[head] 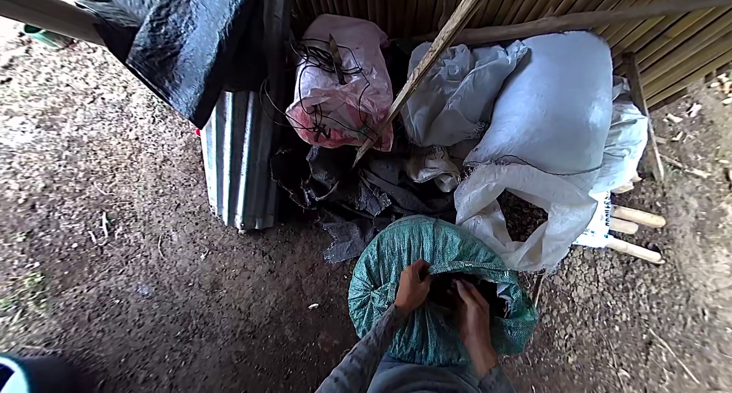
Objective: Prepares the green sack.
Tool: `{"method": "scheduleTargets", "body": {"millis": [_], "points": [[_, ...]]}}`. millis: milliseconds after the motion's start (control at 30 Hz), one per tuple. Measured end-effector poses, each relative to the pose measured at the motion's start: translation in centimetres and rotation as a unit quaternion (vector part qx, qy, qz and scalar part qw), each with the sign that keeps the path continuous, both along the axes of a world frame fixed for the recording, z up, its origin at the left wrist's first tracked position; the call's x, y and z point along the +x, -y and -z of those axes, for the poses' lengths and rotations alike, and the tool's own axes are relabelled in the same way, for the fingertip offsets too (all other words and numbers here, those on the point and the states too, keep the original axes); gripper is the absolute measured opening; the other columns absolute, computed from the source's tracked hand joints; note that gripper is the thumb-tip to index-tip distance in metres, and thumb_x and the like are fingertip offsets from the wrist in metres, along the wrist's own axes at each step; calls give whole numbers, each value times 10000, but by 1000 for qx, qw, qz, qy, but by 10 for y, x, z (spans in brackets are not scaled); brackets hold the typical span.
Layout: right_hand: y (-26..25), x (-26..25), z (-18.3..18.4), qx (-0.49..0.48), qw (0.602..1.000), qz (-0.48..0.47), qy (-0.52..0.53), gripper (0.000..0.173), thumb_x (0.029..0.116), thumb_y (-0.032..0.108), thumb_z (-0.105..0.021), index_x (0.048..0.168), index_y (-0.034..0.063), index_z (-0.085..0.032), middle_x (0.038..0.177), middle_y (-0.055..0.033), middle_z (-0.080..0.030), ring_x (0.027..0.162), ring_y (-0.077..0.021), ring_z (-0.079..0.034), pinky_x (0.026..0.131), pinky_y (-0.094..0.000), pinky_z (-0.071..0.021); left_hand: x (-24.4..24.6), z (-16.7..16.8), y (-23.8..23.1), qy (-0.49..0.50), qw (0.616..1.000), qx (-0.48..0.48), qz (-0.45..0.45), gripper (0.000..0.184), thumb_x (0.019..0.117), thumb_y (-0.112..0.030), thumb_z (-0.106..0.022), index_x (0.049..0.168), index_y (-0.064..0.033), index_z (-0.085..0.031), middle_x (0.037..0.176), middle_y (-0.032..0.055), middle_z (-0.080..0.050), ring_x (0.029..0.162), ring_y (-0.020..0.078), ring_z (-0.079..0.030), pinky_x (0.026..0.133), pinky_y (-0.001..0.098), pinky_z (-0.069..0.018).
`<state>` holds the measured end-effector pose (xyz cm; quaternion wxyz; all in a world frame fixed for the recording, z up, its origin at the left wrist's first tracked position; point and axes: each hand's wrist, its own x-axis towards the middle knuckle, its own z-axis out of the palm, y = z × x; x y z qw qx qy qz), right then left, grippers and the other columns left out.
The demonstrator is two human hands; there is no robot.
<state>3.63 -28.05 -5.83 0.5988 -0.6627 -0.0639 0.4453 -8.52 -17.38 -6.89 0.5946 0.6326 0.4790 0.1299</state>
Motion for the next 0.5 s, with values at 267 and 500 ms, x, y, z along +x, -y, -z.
{"method": "scheduleTargets", "body": {"millis": [267, 500], "points": [[12, 36, -36, 32, 975, -202, 87, 210, 973, 90, -572, 894, 47, -762, 801, 37, -714, 767, -42, -651, 790, -236, -549, -2, 6, 6, 66, 998, -1, -7, 276, 947, -100, -676, 1167, 65, -656, 1030, 171, -725, 926, 208, -721, 882, 379, -585], [60, 101, -112, 172, 911, -366, -78, 604, 997, 624, -490, 1387, 183, -626, 809, 68, -724, 491, 47, -500, 463, -132, -432, 4, -7, 13, 22, 996, 81, 3, 258, 947, -105, -668, 1134, 71, -691, 1004, 191, -734, 901, 241, -723, 865, 392, -580]]}}
